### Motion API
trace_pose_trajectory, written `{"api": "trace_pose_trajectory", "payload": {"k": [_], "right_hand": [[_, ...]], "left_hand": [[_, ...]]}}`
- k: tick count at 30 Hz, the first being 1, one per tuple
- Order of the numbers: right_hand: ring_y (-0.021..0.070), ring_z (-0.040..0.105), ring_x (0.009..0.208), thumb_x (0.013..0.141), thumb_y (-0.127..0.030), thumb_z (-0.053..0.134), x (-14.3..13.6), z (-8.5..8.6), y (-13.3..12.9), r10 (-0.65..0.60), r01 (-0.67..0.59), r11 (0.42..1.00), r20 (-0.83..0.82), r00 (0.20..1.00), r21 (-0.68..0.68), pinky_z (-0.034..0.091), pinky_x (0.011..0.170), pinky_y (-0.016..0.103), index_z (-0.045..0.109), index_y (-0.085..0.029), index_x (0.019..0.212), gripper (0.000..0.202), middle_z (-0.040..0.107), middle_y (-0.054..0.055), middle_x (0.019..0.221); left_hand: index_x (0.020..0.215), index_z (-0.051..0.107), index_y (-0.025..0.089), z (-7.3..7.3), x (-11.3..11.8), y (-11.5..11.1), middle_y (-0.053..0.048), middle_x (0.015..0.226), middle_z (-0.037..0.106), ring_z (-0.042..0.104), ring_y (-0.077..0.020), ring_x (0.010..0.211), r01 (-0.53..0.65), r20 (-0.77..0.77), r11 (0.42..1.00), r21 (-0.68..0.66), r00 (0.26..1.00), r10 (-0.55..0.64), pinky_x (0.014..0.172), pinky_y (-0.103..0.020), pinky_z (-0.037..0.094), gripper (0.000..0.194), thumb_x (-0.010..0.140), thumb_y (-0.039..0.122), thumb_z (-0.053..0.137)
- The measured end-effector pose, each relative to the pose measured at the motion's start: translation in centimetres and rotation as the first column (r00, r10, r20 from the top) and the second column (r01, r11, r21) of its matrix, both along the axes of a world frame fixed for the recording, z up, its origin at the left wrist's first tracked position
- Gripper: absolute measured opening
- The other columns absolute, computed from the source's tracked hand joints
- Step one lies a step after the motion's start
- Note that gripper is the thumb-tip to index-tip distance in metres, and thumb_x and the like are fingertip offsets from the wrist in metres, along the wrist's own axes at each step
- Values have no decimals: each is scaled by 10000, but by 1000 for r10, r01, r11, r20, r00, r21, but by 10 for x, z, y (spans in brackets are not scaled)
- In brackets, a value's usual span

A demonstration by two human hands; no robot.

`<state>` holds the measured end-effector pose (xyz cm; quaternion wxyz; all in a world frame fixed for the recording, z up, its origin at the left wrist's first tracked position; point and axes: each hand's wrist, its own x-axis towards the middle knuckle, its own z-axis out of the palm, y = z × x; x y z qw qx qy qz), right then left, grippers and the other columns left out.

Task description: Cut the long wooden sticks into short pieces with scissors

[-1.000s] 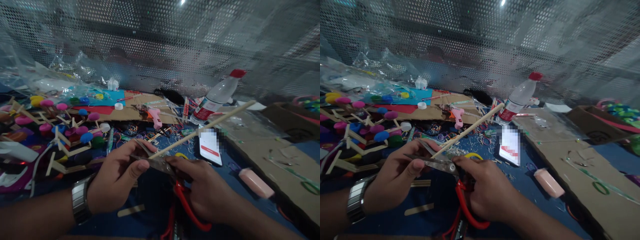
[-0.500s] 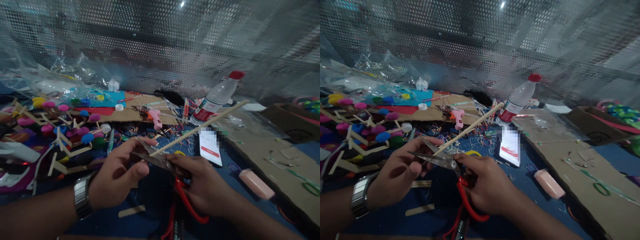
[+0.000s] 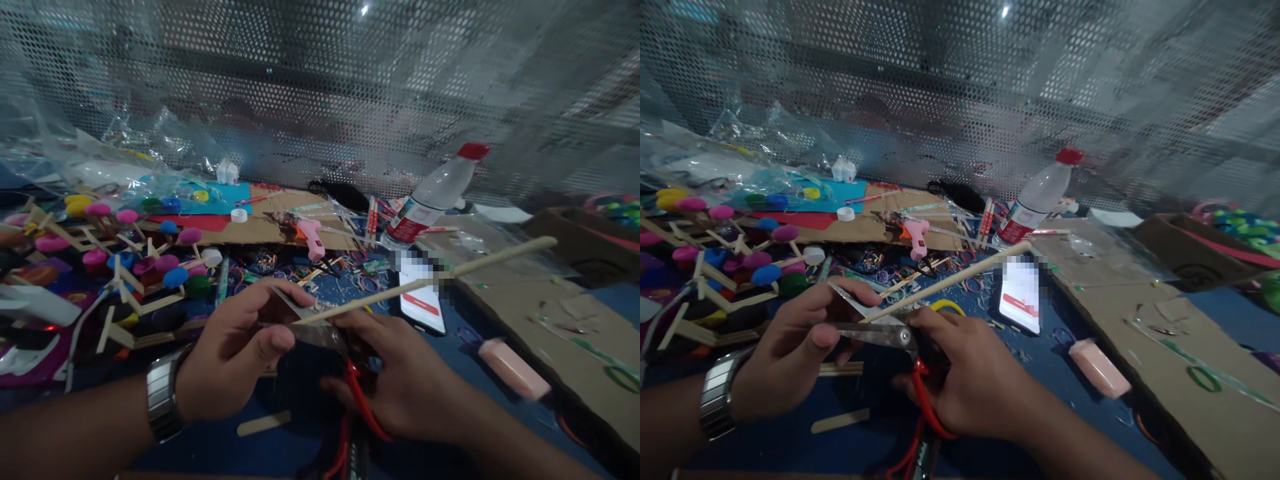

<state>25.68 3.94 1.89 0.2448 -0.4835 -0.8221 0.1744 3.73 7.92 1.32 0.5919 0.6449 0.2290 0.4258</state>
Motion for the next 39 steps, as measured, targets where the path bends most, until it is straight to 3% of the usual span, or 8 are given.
{"api": "trace_pose_trajectory", "payload": {"k": [4,14,19,21,23,26,29,39], "right_hand": [[146,566,534,661,-16,517,0,0,0,6,-6,1000,31,1000,16,400,497,234,635,-198,1059,452,673,12,700],[190,670,612,670,-74,509,-1,3,-6,-14,10,996,-43,999,-93,499,534,269,668,-195,1048,427,715,50,751],[140,541,483,674,-106,547,0,3,-3,-62,59,996,-47,997,-63,400,461,240,659,-165,1064,409,629,-5,624],[127,487,456,679,-117,541,2,3,-1,-80,78,996,-52,995,-30,357,447,235,647,-148,1053,390,567,-34,568],[122,444,440,675,-126,533,3,3,0,-89,89,996,-50,995,-3,323,437,237,639,-141,1036,376,511,-53,533],[119,402,431,673,-127,528,4,3,1,-71,72,997,-52,996,13,292,432,238,636,-149,993,338,453,-69,509],[114,398,448,687,-112,528,3,3,2,-58,61,997,-62,996,50,285,439,233,631,-163,977,312,444,-69,528],[117,393,477,678,-78,523,3,1,0,-27,33,998,-117,993,44,301,452,225,594,-203,966,322,398,-82,572]], "left_hand": [[1099,615,201,1,0,-2,16,672,511,447,-96,528,18,-14,1000,7,1000,-18,461,-200,361,412,907,563,569],[1091,613,212,1,2,-5,11,696,521,465,-100,556,17,9,998,-59,1000,-17,469,-193,385,404,913,570,554],[1223,573,221,-3,3,-1,-26,837,584,507,-113,625,-2,39,999,-53,999,4,491,-191,433,492,898,590,566],[1264,544,238,-4,3,1,-21,854,606,512,-107,630,-40,1,998,-42,999,40,504,-183,440,485,885,527,631],[1219,566,240,-3,3,2,-4,816,615,506,-93,592,-89,-88,996,7,992,89,501,-180,432,360,909,407,643],[962,646,200,1,2,4,7,721,613,499,-84,540,-118,-247,976,184,955,162,502,-196,420,114,956,284,570],[725,607,178,6,2,4,20,631,594,497,-77,514,-115,-320,928,354,917,236,526,-199,421,256,965,225,532],[689,564,173,5,3,3,57,599,553,487,-39,484,-124,-297,885,449,913,279,487,-142,390,281,958,130,496]]}}
